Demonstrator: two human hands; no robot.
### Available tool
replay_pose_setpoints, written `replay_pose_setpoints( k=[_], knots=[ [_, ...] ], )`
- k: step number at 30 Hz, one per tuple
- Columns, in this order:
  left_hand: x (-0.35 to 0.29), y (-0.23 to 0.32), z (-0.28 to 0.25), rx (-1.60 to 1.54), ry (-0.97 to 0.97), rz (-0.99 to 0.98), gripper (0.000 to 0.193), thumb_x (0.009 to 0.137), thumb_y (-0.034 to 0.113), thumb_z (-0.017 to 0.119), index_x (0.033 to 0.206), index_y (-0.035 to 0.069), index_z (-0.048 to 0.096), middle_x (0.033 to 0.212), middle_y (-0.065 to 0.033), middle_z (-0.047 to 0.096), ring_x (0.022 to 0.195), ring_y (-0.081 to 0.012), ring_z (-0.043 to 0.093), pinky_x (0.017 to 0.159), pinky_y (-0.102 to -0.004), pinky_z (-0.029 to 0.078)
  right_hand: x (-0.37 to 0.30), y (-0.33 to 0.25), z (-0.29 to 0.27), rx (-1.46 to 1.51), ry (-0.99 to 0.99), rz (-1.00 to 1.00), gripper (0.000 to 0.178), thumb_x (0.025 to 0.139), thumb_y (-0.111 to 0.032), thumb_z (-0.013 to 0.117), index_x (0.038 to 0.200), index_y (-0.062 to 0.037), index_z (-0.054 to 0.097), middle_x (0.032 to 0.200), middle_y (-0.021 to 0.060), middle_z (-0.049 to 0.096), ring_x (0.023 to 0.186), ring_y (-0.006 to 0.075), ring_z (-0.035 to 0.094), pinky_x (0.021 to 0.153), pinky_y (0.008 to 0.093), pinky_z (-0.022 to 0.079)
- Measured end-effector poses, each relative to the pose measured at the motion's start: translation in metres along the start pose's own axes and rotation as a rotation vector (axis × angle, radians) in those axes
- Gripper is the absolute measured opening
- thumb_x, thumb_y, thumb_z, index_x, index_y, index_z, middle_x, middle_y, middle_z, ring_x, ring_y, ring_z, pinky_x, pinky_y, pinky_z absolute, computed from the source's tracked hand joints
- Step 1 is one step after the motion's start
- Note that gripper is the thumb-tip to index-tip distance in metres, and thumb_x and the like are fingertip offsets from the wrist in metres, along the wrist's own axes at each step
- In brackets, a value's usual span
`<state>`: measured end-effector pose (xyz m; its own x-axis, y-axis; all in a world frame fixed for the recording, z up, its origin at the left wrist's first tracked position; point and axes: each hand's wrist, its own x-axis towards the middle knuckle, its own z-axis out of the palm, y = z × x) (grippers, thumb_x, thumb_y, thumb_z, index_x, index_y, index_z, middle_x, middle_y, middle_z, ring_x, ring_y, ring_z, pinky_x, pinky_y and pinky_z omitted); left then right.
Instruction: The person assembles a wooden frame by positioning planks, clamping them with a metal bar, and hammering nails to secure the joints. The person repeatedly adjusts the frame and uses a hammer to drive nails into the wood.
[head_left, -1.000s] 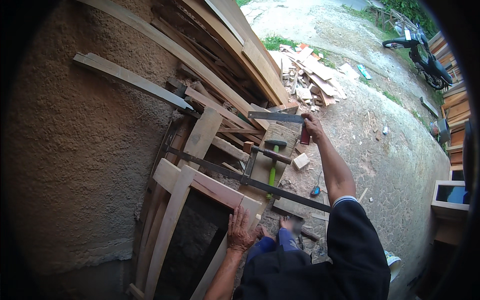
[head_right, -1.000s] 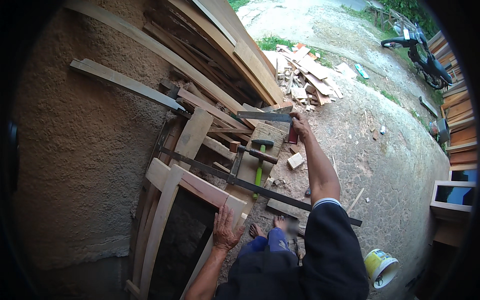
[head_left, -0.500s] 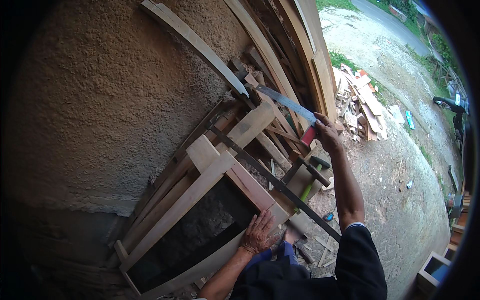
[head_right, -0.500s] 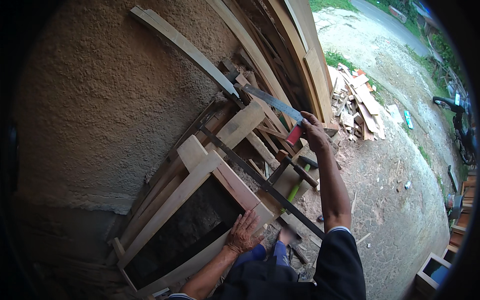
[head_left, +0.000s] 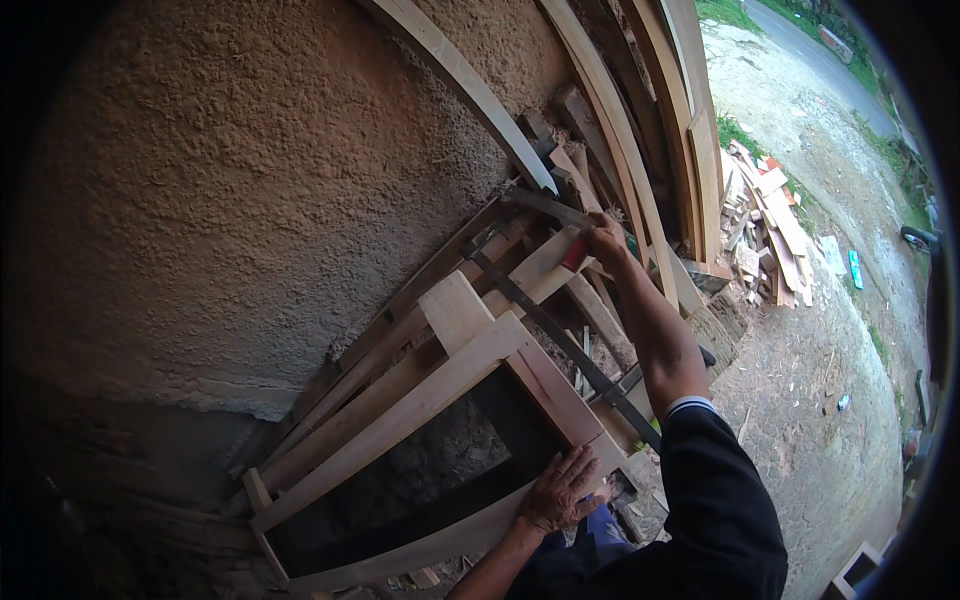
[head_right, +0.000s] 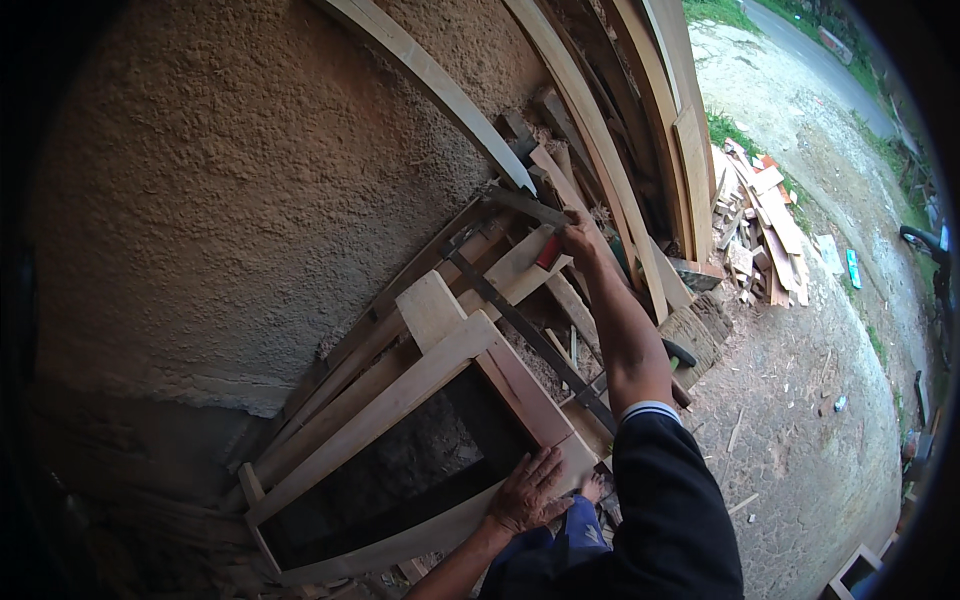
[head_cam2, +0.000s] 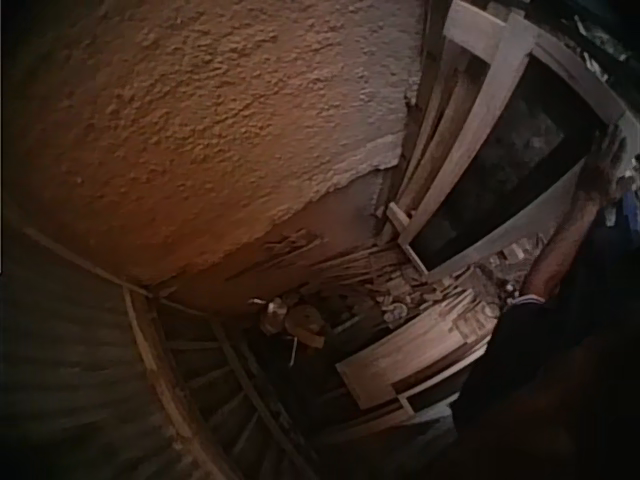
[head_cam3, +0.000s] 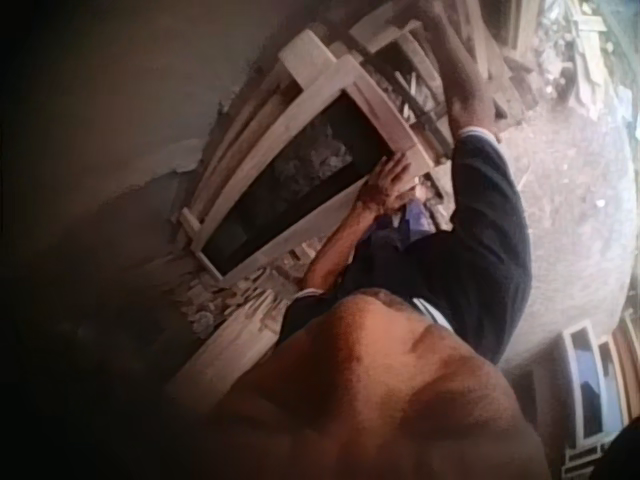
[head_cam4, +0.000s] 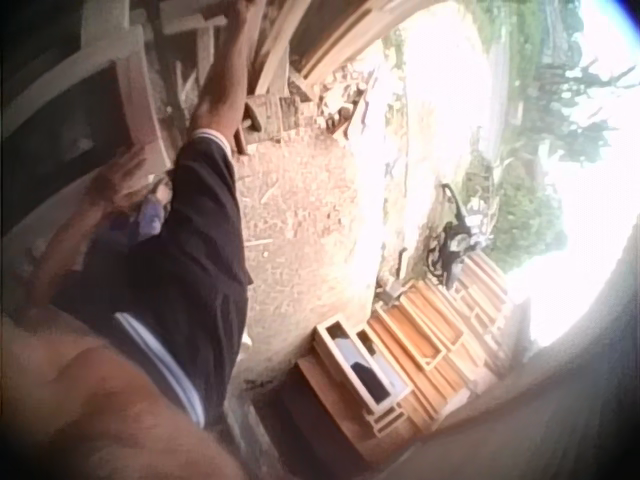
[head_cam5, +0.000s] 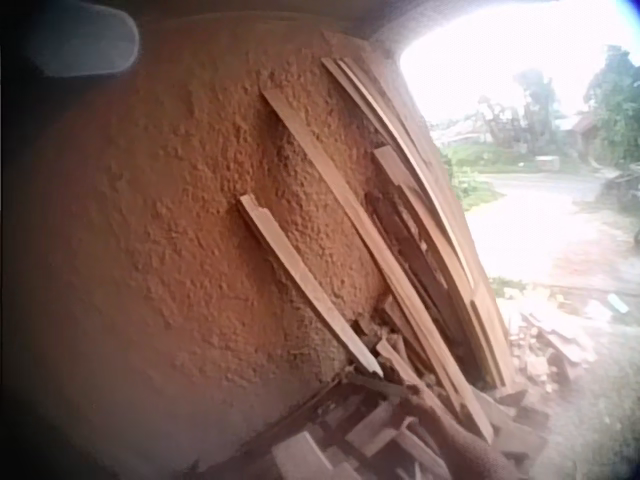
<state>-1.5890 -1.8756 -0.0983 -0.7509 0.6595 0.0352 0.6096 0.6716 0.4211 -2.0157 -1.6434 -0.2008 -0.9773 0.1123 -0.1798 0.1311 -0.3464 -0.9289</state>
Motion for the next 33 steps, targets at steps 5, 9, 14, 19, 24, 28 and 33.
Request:
replay_pose_setpoints(
  k=[5,9,14,19,24,28,33],
  knots=[
    [0.001,-0.001,0.0,-0.017,0.014,0.001,0.07,0.095,0.054,0.059,0.143,0.004,0.053,0.154,-0.0175,0.045,0.144,-0.0324,0.041,0.114,-0.0516,0.038,0.009,0.012,-0.016,-0.889,0.283,-0.081,0.058,0.092,-0.022,0.063,0.146,-0.0099,0.048,0.13,0.0217,0.064,0.118,0.0324,0.065,0.098,0.0395,0.052],
    [0.0,-0.001,-0.001,0.002,-0.016,-0.002,0.069,0.094,0.054,0.06,0.142,0.004,0.054,0.154,-0.0175,0.046,0.144,-0.033,0.042,0.113,-0.0521,0.039,0.009,0.02,-0.013,-0.815,0.344,-0.006,0.065,0.092,-0.024,0.068,0.15,-0.0123,0.042,0.137,0.0216,0.06,0.125,0.0332,0.06,0.105,0.04,0.047],
    [0.0,-0.001,0.002,-0.009,-0.029,-0.024,0.07,0.094,0.053,0.06,0.144,0.005,0.053,0.154,-0.0166,0.045,0.145,-0.0322,0.041,0.115,-0.0526,0.037,0.005,0.012,-0.017,-0.586,0.275,0.017,0.081,0.091,-0.028,0.072,0.158,-0.0141,0.027,0.144,0.0225,0.053,0.126,0.0344,0.059,0.105,0.0406,0.047],
    [-0.003,0.0,0.007,0.018,-0.019,-0.032,0.072,0.094,0.056,0.058,0.148,0.009,0.049,0.158,-0.013,0.042,0.148,-0.0286,0.036,0.119,-0.0488,0.031,-0.04,-0.032,-0.035,-0.768,0.249,-0.149,0.086,0.091,-0.04,0.069,0.157,-0.0055,0.027,0.15,0.0294,0.045,0.139,0.0397,0.046,0.114,0.0441,0.038],
    [-0.003,-0.001,0.011,0.013,0.004,-0.023,0.068,0.094,0.053,0.059,0.144,0.007,0.054,0.156,-0.0141,0.044,0.148,-0.0291,0.036,0.12,-0.0485,0.029,-0.201,-0.058,-0.082,-0.745,0.257,-0.344,0.045,0.097,-0.025,0.063,0.137,-0.0083,0.054,0.117,0.0211,0.064,0.107,0.0351,0.063,0.092,0.0423,0.051],
    [-0.003,-0.002,0.012,-0.004,0.036,-0.01,0.067,0.093,0.051,0.061,0.142,0.005,0.056,0.155,-0.0163,0.045,0.148,-0.0306,0.036,0.12,-0.05,0.029,-0.379,-0.042,-0.118,-1.08,0.283,-0.192,0.018,0.096,-0.021,0.066,0.103,-0.0054,0.063,0.094,0.0157,0.06,0.086,0.0335,0.063,0.076,0.0425,0.051],
    [-0.005,-0.003,0.015,0.01,0.056,0.019,0.069,0.093,0.051,0.06,0.144,0.005,0.053,0.157,-0.0175,0.041,0.149,-0.0324,0.034,0.12,-0.0513,0.028,-0.468,-0.011,-0.138,-1.233,-0.09,0.159,0.042,0.097,-0.042,0.062,0.104,-0.0017,0.058,0.092,0.0194,0.063,0.083,0.0323,0.066,0.073,0.0424,0.053]
  ],
)
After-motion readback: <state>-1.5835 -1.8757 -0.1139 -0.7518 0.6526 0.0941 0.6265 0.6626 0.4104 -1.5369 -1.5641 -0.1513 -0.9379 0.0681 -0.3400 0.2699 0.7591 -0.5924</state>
